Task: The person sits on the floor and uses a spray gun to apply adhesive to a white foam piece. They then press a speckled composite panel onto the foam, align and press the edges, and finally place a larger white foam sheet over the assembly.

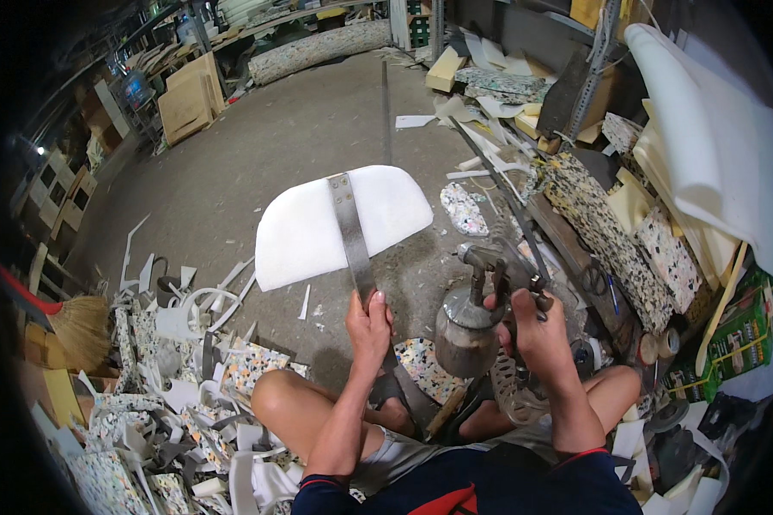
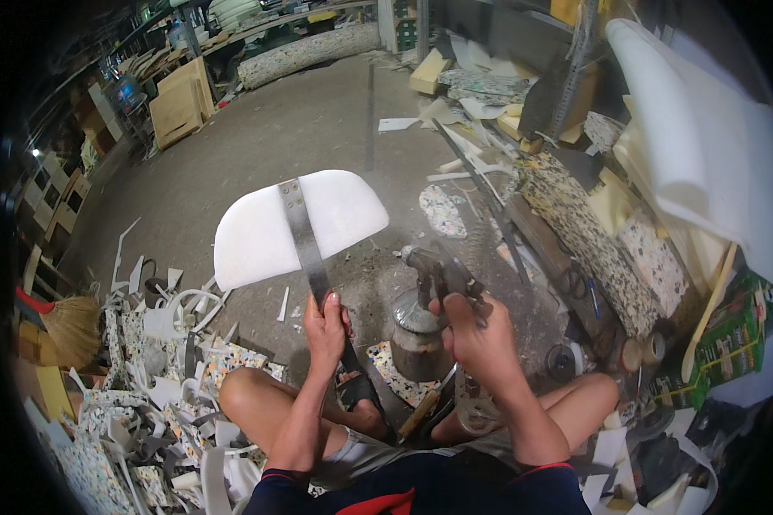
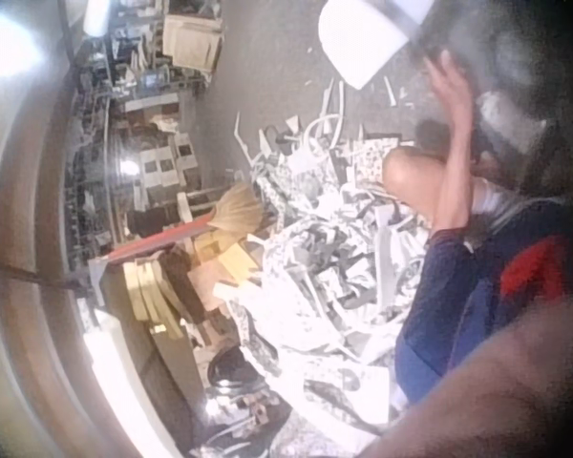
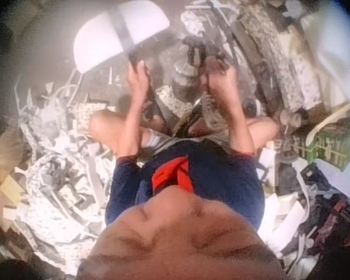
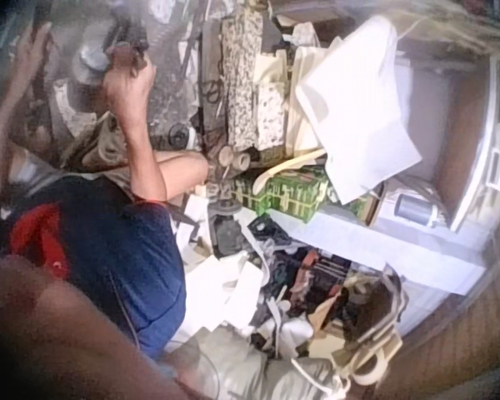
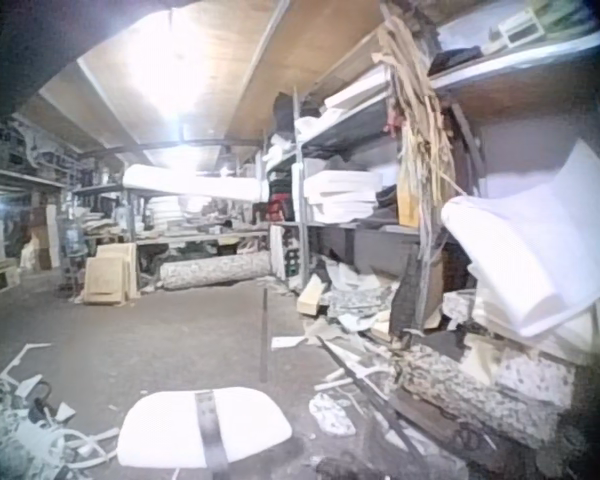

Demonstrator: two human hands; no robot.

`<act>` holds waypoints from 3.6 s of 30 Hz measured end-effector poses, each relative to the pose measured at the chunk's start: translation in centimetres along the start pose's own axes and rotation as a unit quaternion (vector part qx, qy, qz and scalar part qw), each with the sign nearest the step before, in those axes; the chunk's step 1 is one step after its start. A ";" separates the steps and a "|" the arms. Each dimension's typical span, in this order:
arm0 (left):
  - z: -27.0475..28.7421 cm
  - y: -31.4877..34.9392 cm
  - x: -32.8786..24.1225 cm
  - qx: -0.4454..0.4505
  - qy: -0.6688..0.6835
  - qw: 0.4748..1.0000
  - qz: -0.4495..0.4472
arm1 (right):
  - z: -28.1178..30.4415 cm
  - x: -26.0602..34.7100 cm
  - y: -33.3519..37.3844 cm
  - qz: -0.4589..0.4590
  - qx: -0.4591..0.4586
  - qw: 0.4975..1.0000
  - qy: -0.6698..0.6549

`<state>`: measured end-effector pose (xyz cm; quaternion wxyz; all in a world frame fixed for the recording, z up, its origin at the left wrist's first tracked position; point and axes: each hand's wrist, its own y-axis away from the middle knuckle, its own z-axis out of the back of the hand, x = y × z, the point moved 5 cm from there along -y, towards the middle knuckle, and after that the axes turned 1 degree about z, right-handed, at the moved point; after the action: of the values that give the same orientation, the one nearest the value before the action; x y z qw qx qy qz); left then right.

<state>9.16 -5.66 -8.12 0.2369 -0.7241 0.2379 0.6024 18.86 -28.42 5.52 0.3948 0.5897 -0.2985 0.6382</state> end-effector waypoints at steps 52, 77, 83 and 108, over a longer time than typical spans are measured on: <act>-0.7 0.3 1.8 0.020 -0.054 0.997 -0.046 | -1.5 0.5 1.7 0.082 0.164 0.983 0.003; -0.2 0.4 4.6 0.062 -0.143 0.987 -0.041 | -5.2 3.6 3.0 0.086 0.285 0.955 -0.012; 0.8 -0.4 8.2 0.099 -0.161 0.980 -0.055 | -5.9 4.0 3.0 0.085 0.253 0.963 -0.037; -1.6 0.2 3.0 0.092 0.035 0.992 0.085 | 3.3 -1.6 -0.5 0.043 -0.006 0.998 -0.036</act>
<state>10.76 -7.02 -10.87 0.2417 -0.6971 0.3608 0.5705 21.00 -31.20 4.33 0.3594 0.5962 -0.3416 0.6314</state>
